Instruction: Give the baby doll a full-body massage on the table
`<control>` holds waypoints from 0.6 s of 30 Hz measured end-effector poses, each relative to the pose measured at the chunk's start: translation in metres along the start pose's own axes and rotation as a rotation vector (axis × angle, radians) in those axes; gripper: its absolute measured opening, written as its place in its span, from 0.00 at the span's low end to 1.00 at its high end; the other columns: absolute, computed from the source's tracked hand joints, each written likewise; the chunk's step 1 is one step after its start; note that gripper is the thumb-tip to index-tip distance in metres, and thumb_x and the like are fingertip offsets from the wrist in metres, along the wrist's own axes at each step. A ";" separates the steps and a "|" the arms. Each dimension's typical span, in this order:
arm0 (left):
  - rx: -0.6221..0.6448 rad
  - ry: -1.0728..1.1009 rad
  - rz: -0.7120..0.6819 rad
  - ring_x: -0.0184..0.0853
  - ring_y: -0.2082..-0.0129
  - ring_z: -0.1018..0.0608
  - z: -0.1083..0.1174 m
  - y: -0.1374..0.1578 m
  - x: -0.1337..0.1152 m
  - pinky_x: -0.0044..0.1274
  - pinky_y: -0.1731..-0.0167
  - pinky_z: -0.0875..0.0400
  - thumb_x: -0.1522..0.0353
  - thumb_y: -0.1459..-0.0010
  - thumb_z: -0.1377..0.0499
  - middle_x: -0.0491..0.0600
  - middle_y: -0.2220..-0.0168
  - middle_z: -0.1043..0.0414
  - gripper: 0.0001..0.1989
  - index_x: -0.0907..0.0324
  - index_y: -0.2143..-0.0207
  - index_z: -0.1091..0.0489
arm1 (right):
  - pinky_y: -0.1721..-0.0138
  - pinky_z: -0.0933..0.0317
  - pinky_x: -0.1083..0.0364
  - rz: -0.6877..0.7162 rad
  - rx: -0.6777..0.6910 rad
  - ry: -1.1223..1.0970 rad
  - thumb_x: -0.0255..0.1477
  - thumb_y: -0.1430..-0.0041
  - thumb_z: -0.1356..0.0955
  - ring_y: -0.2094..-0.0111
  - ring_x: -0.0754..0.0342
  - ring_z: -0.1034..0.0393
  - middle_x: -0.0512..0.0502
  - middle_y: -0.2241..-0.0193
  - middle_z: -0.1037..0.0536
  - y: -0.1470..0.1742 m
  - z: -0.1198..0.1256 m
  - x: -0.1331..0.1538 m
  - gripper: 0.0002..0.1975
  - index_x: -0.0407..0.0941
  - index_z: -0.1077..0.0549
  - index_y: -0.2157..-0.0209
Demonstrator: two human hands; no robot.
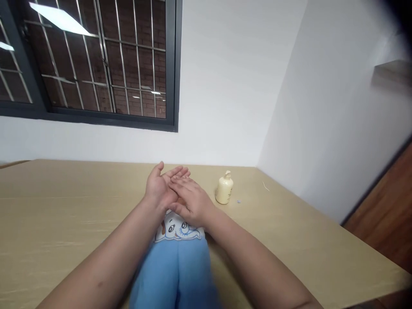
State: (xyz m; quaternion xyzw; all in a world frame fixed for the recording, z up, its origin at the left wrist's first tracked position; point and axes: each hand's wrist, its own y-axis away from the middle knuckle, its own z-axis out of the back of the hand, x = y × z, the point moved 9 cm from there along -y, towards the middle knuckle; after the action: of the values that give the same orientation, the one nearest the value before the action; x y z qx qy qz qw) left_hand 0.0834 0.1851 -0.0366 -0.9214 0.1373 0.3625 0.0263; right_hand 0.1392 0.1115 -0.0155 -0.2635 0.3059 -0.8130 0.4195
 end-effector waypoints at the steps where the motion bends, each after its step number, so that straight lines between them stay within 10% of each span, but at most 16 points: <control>1: 0.004 0.006 -0.019 0.47 0.47 0.24 0.002 -0.001 -0.005 0.34 0.50 0.25 0.50 0.38 0.52 0.64 0.52 0.26 0.28 0.65 0.54 0.30 | 0.32 0.56 0.43 -0.014 0.004 -0.012 0.47 0.36 0.37 0.33 0.45 0.47 0.39 0.36 0.37 0.002 0.001 0.001 0.33 0.44 0.40 0.35; 8: 0.098 0.050 -0.221 0.48 0.42 0.29 0.001 0.012 -0.027 0.35 0.47 0.29 0.47 0.40 0.51 0.61 0.47 0.29 0.31 0.61 0.48 0.32 | 0.31 0.53 0.46 -0.064 0.007 -0.232 0.44 0.31 0.44 0.32 0.50 0.48 0.52 0.34 0.41 0.003 0.004 0.037 0.29 0.53 0.47 0.32; 18: 0.029 0.070 -0.049 0.51 0.47 0.25 -0.016 0.037 -0.004 0.38 0.51 0.26 0.48 0.39 0.52 0.61 0.53 0.27 0.30 0.62 0.48 0.35 | 0.30 0.69 0.40 -0.064 0.074 0.010 0.49 0.33 0.43 0.29 0.45 0.62 0.44 0.31 0.50 -0.002 0.010 0.019 0.36 0.45 0.51 0.31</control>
State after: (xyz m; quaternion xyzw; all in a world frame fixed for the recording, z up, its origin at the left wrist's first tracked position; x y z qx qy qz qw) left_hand 0.0813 0.1481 -0.0206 -0.9362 0.1208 0.3272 0.0438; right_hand 0.1356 0.0932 -0.0038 -0.2534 0.2694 -0.8380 0.4012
